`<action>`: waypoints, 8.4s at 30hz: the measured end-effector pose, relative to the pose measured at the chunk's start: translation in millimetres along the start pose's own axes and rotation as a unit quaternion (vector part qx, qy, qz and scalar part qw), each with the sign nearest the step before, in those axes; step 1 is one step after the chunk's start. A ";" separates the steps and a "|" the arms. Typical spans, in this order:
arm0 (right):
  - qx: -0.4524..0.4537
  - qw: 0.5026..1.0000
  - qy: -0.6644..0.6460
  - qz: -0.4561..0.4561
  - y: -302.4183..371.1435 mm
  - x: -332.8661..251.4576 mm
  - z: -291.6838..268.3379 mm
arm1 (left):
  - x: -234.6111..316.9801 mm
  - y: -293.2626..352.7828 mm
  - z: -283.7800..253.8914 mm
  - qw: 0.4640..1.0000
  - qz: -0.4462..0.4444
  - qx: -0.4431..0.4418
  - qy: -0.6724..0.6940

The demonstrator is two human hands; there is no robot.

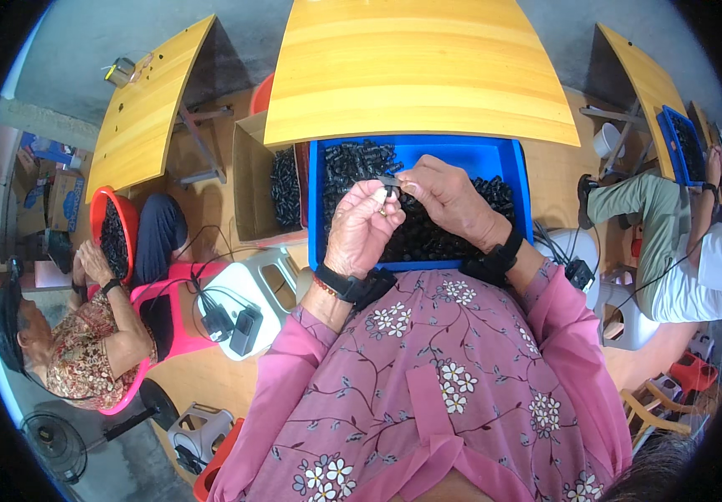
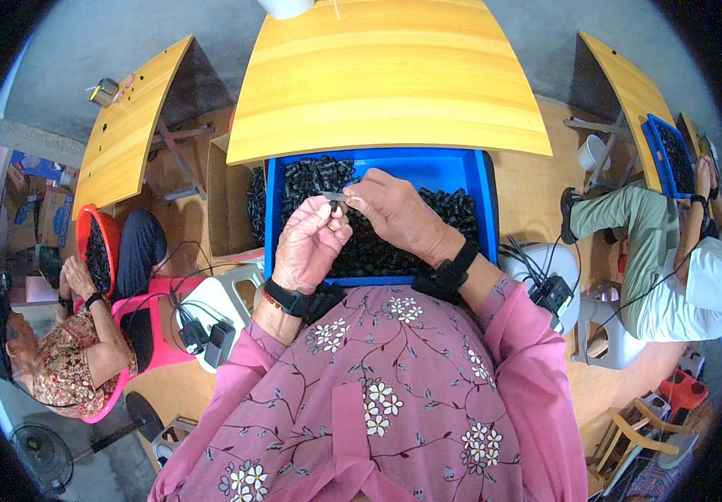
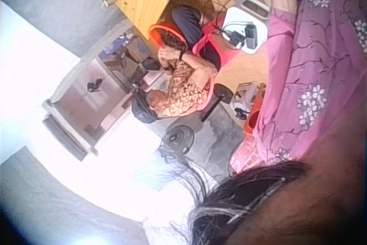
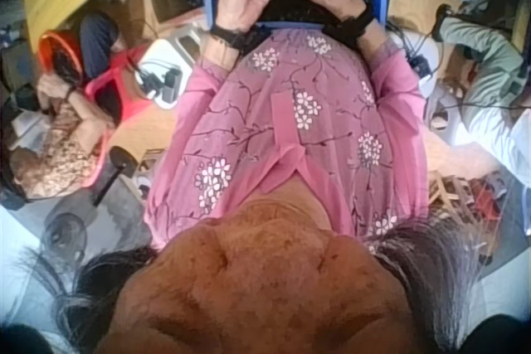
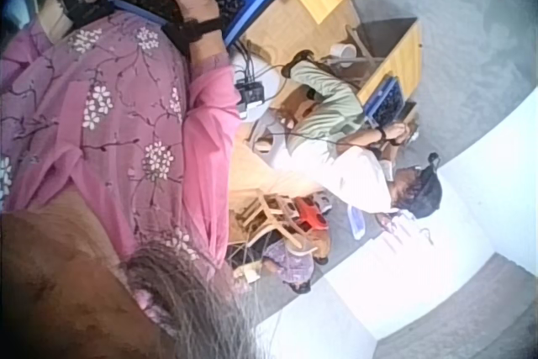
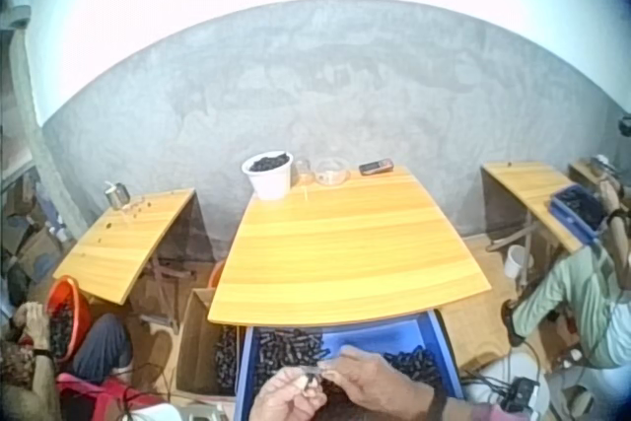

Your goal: Assembling small black plastic components by hand at a workstation.

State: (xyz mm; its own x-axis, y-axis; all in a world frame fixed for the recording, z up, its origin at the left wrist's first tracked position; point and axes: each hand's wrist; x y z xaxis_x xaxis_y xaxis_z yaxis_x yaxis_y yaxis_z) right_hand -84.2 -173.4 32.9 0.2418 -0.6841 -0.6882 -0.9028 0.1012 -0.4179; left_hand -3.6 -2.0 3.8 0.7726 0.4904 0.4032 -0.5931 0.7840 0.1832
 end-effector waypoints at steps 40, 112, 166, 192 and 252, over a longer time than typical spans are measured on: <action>-0.032 0.967 -0.192 0.163 -10.8 -9.9 1.1 | 2.6 3.3 6.7 0.998 -0.045 -0.002 -0.047; -0.115 0.972 0.107 0.177 -22.3 59.6 7.7 | 14.3 -4.8 3.1 0.949 0.162 0.110 -0.248; -0.045 0.960 -0.230 0.155 -12.7 -11.7 -9.8 | 7.8 1.7 5.7 0.995 -0.092 0.011 -0.040; -0.053 0.967 -0.197 0.154 -15.4 -4.0 -9.2 | 6.7 3.4 5.9 0.994 -0.081 0.035 -0.058; 0.021 0.998 -0.036 -0.050 1.4 -3.1 4.1 | 2.8 -3.5 -5.6 0.995 -0.036 -0.042 0.086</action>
State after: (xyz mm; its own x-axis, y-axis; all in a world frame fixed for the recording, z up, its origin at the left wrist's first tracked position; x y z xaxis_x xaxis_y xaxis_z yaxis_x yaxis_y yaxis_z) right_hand -84.7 -168.2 32.0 0.3568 -0.6380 -0.6823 -0.8574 0.0663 -0.5103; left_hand 1.9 -1.3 -0.8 0.8442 0.4836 0.2310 -0.5191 0.8450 0.1281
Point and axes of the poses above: each hand's wrist, its own y-axis away from the middle knuckle, its own z-axis out of the palm, x = y × z, and after that the axes turned 5 degrees about y, right-handed
